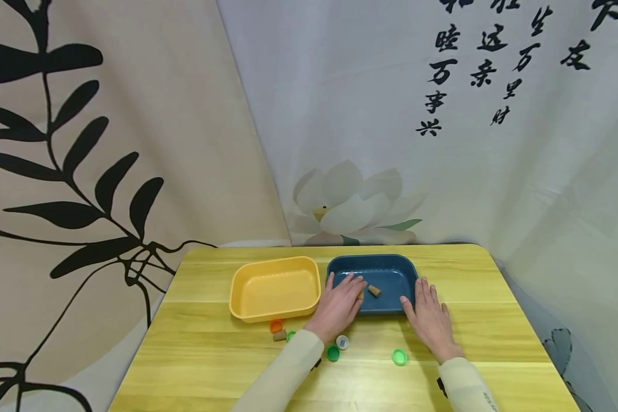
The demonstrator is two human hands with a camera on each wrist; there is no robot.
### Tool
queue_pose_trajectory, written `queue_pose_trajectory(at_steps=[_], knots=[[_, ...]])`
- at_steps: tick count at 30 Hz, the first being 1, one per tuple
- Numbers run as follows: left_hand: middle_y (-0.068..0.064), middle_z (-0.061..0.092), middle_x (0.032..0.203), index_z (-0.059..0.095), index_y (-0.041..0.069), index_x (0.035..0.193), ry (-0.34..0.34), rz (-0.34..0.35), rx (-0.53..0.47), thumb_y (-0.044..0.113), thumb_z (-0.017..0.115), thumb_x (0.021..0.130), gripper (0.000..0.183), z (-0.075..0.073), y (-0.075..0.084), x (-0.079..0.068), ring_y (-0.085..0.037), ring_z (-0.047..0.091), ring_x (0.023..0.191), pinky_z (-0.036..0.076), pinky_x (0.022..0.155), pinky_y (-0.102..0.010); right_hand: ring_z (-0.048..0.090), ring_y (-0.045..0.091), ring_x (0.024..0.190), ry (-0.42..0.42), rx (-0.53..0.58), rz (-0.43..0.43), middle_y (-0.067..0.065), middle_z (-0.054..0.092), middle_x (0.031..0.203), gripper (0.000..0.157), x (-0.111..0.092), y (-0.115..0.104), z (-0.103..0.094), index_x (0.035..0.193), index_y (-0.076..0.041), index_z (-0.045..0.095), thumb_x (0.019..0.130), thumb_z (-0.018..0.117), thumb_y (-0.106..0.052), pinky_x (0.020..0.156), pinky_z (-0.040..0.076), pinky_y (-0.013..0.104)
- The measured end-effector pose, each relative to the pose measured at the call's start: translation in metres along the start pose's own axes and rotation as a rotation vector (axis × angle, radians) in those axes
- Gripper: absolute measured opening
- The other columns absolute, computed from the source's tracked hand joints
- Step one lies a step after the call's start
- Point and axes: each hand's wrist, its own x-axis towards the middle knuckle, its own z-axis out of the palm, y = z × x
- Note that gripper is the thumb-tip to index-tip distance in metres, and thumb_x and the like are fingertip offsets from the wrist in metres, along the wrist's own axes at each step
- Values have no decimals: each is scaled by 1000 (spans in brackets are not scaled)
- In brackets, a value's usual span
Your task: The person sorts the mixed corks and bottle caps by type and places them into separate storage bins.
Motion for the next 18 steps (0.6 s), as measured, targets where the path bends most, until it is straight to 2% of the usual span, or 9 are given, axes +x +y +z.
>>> queue_pose_trajectory(at_steps=[9, 18], knots=[[3, 61, 146, 63, 21, 140, -116, -114, -11, 33, 65, 104, 38, 20, 2, 25, -21, 50, 142, 33, 116, -65, 13, 49, 154, 1, -6, 4, 27, 11, 169, 83, 1, 0, 0, 162, 6, 16, 110, 29, -57, 112, 19, 78], [4, 68, 137, 67, 21, 136, -167, -173, -63, 32, 68, 102, 36, 31, 2, 36, -23, 54, 138, 33, 112, -71, 13, 49, 154, 1, -7, 7, 27, 10, 169, 83, 1, 1, 2, 162, 7, 15, 110, 28, -57, 113, 19, 78]])
